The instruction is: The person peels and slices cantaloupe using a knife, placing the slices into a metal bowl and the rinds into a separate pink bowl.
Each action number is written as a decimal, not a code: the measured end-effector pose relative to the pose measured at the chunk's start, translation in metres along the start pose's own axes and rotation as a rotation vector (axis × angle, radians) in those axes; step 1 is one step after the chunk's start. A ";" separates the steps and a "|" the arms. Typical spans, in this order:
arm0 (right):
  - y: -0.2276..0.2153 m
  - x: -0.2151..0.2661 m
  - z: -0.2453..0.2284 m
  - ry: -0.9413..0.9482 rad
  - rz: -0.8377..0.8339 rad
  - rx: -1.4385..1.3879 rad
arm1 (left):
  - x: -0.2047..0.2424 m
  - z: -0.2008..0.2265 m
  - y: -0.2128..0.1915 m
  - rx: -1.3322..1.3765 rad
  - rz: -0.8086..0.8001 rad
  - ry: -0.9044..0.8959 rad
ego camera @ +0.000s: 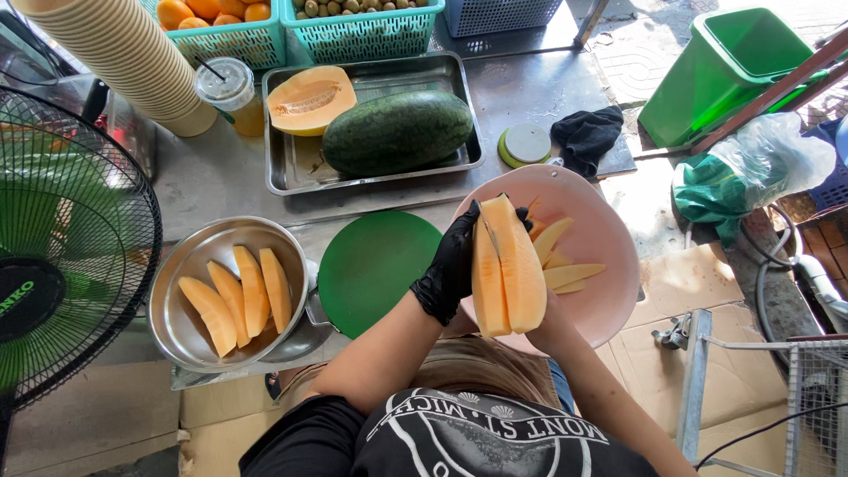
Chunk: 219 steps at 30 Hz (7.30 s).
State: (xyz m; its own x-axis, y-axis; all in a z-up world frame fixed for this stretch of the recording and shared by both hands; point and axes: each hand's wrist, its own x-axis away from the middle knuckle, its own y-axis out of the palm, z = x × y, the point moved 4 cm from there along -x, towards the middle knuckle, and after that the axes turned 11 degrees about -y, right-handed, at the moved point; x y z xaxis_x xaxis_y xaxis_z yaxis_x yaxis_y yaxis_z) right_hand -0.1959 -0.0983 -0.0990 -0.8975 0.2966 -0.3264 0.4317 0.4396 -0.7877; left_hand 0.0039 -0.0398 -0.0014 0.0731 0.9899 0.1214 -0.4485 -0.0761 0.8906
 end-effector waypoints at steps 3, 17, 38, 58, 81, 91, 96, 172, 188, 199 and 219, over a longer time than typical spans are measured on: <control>-0.036 -0.024 -0.046 0.019 0.169 -0.090 | -0.006 -0.003 -0.016 0.064 0.255 0.012; -0.108 -0.070 -0.105 0.135 0.186 0.435 | 0.058 0.018 0.044 -0.973 0.214 0.111; -0.134 -0.033 -0.037 0.487 0.242 0.177 | 0.135 0.073 -0.172 -1.928 1.188 -0.368; -0.068 -0.022 -0.069 0.230 0.204 -0.867 | 0.094 0.127 -0.053 -0.005 0.251 0.175; -0.124 -0.073 -0.168 -0.210 0.062 0.179 | 0.001 0.039 0.050 0.510 -0.098 0.111; -0.130 -0.085 -0.172 -0.280 0.113 0.241 | 0.006 0.040 0.055 0.442 -0.116 0.155; -0.131 -0.085 -0.160 -0.247 0.075 0.150 | 0.003 0.037 0.050 0.373 -0.088 0.104; -0.150 -0.082 -0.090 -0.169 0.008 0.013 | 0.001 -0.004 0.016 -0.759 0.206 0.122; -0.150 -0.083 -0.035 -0.101 -0.002 -0.085 | -0.057 -0.022 -0.045 -1.590 0.016 0.357; -0.179 -0.076 0.022 0.286 -0.190 0.099 | -0.032 0.025 -0.049 -0.324 0.162 -0.145; -0.085 -0.067 -0.144 -0.080 -0.114 0.181 | -0.021 0.033 -0.042 0.385 -0.062 -0.107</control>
State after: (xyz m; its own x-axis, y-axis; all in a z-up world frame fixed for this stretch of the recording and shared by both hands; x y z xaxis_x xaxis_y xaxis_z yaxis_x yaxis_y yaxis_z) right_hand -0.1594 -0.0341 0.0654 -0.9468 0.1828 -0.2649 0.3108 0.3053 -0.9001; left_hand 0.0508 -0.0615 -0.0263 0.1910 0.9775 0.0894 -0.0756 -0.0762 0.9942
